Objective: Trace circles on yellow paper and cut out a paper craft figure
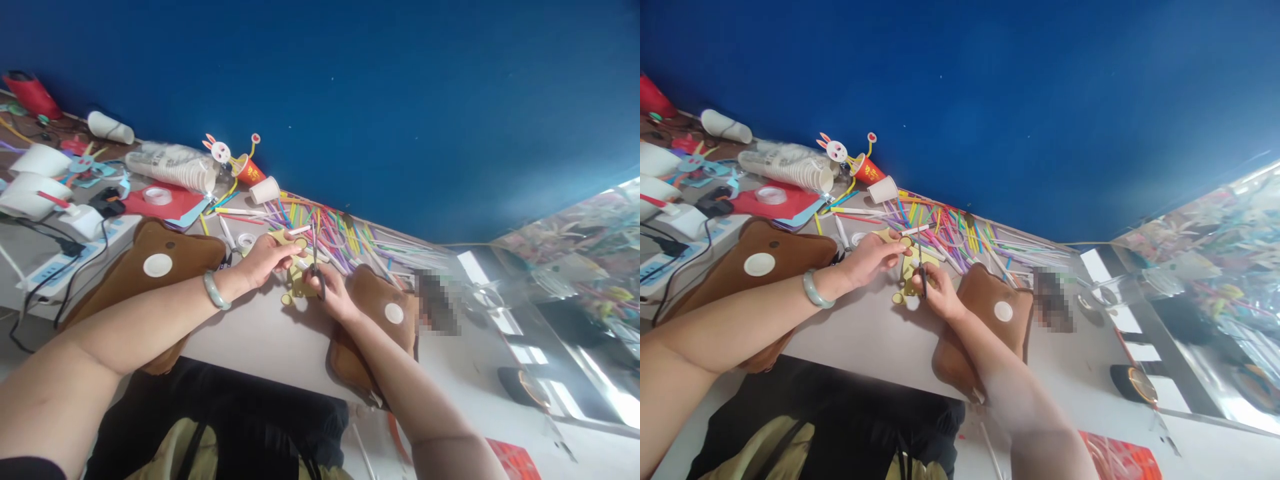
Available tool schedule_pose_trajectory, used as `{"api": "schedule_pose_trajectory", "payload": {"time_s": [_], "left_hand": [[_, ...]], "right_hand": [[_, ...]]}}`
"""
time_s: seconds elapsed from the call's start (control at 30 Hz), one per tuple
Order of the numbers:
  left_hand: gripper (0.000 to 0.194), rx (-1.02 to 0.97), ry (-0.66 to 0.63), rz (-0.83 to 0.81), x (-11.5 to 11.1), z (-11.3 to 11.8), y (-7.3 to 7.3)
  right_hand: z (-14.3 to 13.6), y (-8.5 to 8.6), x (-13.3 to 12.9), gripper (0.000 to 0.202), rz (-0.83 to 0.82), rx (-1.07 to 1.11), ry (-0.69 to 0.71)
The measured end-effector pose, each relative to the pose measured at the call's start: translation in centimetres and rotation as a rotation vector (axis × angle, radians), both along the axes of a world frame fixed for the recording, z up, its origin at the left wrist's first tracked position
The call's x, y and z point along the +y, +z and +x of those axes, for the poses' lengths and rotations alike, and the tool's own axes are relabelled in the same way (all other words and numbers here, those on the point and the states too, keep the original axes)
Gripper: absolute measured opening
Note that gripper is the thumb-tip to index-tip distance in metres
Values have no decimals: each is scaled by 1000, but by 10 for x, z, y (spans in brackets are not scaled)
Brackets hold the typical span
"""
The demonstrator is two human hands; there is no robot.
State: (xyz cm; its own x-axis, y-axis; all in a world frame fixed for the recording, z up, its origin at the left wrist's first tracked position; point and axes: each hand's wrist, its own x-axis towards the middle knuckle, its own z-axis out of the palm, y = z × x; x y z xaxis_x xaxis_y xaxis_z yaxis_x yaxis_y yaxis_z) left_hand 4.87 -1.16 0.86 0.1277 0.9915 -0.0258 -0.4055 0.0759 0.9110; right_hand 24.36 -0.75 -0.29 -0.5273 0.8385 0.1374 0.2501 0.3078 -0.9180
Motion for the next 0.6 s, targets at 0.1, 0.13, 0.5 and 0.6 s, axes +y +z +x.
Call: {"api": "schedule_pose_trajectory", "payload": {"time_s": [0.1,0.13,0.5,0.6], "left_hand": [[20,-11,12,14,-1,1,1],[20,-11,14,20,-1,1,2],[19,1,2,16,-4,2,5],[19,4,2,22,-4,2,6]], "right_hand": [[-1,1,-1,66,28,-43,32],[-1,1,-2,66,38,-51,40],[-2,4,-3,61,70,-38,97],[-2,4,-3,59,68,-35,94]]}}
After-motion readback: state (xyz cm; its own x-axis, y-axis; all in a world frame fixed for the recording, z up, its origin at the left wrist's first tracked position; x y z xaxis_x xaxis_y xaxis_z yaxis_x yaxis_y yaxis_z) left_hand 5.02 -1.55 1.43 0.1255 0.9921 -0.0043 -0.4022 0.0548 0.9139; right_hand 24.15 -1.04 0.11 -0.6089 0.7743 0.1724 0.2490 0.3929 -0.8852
